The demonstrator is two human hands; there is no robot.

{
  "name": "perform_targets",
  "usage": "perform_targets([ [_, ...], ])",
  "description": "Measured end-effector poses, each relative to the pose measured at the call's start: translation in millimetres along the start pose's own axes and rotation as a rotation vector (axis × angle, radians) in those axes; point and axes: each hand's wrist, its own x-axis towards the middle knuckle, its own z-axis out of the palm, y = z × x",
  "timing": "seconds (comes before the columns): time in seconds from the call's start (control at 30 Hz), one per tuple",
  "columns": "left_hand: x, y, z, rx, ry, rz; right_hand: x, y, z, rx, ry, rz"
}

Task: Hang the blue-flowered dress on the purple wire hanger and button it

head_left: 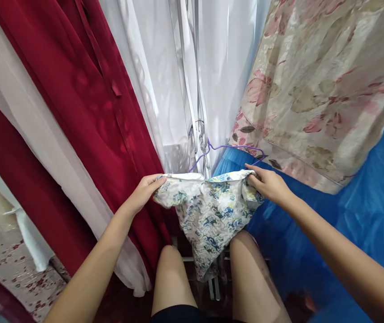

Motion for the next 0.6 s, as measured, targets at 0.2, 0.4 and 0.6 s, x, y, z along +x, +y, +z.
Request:
perform_targets([
  [0.2, 18.9, -5.7, 22.3, -0.453, -0.002, -0.167, -8.9, 11.1, -8.4, 0.205, -0.077, -0.116],
  [0.4, 7.7, -7.1, 41.0, -0.851, 0.076, -0.449, -6.7, 19.9, -27.8, 0.495, 0.221, -0.042],
  [0.6, 2.0, -2.5, 47.8, -0.897, 0.147, -0.392, 6.3, 35.9, -28.6, 0.389, -0.17, -0.032],
])
